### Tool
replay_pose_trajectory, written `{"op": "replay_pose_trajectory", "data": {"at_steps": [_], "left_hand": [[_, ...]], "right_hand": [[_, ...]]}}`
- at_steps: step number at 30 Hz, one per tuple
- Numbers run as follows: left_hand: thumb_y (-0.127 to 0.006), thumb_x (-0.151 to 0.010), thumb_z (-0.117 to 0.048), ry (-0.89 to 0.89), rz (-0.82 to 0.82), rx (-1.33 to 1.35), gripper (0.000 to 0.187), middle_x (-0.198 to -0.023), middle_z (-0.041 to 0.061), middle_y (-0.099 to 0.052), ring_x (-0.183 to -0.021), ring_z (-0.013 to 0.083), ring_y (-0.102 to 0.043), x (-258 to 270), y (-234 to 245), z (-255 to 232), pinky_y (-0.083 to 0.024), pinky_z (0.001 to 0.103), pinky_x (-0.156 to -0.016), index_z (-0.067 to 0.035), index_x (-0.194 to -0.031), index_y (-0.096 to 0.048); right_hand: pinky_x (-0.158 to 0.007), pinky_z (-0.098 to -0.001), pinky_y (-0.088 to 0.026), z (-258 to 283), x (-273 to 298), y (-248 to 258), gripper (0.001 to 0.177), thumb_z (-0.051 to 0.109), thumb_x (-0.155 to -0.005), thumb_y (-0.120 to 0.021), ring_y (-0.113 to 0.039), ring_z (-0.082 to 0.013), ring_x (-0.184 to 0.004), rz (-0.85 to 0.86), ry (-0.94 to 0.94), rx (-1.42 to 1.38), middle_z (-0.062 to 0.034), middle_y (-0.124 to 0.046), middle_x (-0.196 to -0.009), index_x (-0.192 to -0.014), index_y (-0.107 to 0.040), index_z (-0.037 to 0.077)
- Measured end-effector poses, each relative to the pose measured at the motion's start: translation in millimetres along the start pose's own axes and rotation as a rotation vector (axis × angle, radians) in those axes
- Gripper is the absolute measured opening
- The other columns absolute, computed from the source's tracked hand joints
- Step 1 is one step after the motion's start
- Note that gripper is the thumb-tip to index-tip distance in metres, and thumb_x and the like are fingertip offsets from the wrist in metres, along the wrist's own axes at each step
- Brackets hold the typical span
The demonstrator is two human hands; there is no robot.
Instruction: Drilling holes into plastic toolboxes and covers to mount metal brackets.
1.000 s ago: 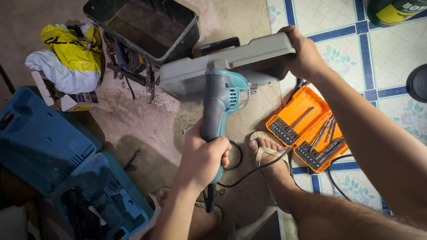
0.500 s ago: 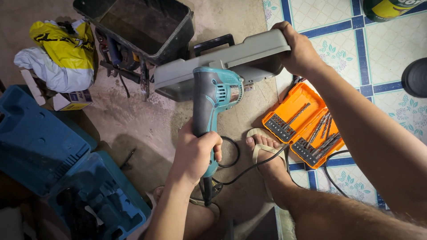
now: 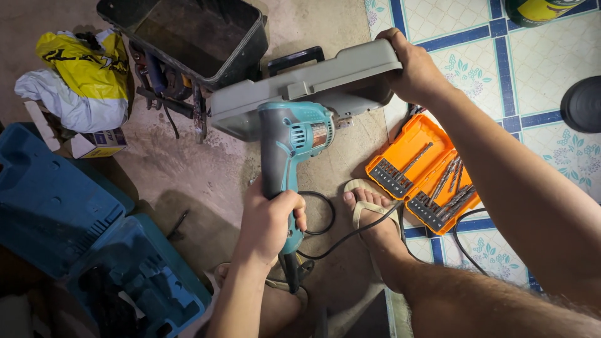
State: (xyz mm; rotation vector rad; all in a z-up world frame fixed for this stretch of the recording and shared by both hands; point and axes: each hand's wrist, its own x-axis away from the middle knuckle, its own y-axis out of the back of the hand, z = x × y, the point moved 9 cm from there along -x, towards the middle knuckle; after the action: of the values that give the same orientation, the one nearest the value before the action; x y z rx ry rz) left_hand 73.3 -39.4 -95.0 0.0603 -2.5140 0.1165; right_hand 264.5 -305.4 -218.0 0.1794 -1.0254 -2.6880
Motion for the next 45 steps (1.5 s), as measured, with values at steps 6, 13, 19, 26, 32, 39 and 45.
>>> {"op": "replay_pose_trajectory", "data": {"at_steps": [6, 13, 19, 26, 32, 39, 45], "left_hand": [[-0.059, -0.075, -0.003, 0.01, -0.017, 0.023, 0.011, -0.06, 0.009, -0.058, -0.047, 0.0184, -0.058, 1, 2, 1, -0.049, 0.035, -0.046, 0.003, -0.084, -0.057], [-0.058, -0.076, -0.004, 0.025, -0.037, 0.017, 0.008, -0.061, 0.009, -0.059, -0.048, 0.0181, -0.058, 5, 7, 1, -0.05, 0.035, -0.047, 0.002, -0.08, -0.058], [-0.059, -0.076, -0.004, 0.028, -0.038, 0.044, 0.008, -0.062, 0.011, -0.06, -0.048, 0.0193, -0.058, 2, 11, 6, -0.05, 0.035, -0.048, 0.003, -0.079, -0.059], [-0.057, -0.076, -0.003, 0.045, -0.057, 0.064, 0.007, -0.062, 0.012, -0.06, -0.048, 0.0194, -0.058, 4, 10, 10, -0.049, 0.035, -0.048, 0.002, -0.08, -0.058], [-0.058, -0.076, -0.003, 0.113, -0.051, 0.259, 0.006, -0.061, 0.01, -0.056, -0.049, 0.0199, -0.056, 6, 18, 46, -0.049, 0.037, -0.05, 0.0, -0.08, -0.055], [-0.052, -0.076, -0.012, 0.265, -0.078, 0.772, 0.042, -0.064, 0.002, -0.045, -0.058, 0.014, -0.045, 19, 26, 96, -0.045, 0.036, -0.066, -0.007, -0.117, -0.059], [-0.051, -0.074, -0.013, 0.262, -0.069, 0.928, 0.039, -0.067, 0.001, -0.045, -0.059, 0.0146, -0.044, 20, 28, 120, -0.043, 0.034, -0.067, -0.005, -0.113, -0.055]], "right_hand": [[-0.092, -0.0475, -0.056, 3, 2, 0, 0.057, -0.004, -0.087, -0.066, -0.067, -0.0437, -0.113, -0.005, 0.01, -0.001, -0.021, -0.071, -0.117, -0.138, -0.047, 0.013], [-0.092, -0.0463, -0.056, -3, 1, -2, 0.058, -0.002, -0.087, -0.069, -0.068, -0.0425, -0.115, -0.006, 0.017, 0.017, -0.0208, -0.071, -0.117, -0.138, -0.047, 0.014], [-0.093, -0.0464, -0.055, -1, 1, -2, 0.057, -0.001, -0.088, -0.069, -0.067, -0.0427, -0.115, -0.002, 0.002, 0.021, -0.0203, -0.07, -0.119, -0.138, -0.046, 0.014], [-0.094, -0.0463, -0.055, -1, 2, -3, 0.056, -0.001, -0.089, -0.068, -0.067, -0.0429, -0.115, 0.0, 0.008, 0.035, -0.0203, -0.07, -0.119, -0.138, -0.046, 0.013], [-0.094, -0.0471, -0.056, 1, 3, -1, 0.05, 0.001, -0.094, -0.067, -0.067, -0.0433, -0.116, -0.02, 0.016, 0.014, -0.021, -0.071, -0.12, -0.138, -0.047, 0.013], [-0.094, -0.0476, -0.056, -6, 1, -5, 0.05, 0.002, -0.093, -0.066, -0.068, -0.043, -0.114, -0.004, -0.032, 0.042, -0.0207, -0.071, -0.119, -0.137, -0.047, 0.013], [-0.094, -0.0477, -0.056, -8, 2, -4, 0.047, 0.002, -0.095, -0.066, -0.068, -0.043, -0.115, -0.008, -0.022, 0.068, -0.021, -0.071, -0.119, -0.138, -0.048, 0.012]]}}
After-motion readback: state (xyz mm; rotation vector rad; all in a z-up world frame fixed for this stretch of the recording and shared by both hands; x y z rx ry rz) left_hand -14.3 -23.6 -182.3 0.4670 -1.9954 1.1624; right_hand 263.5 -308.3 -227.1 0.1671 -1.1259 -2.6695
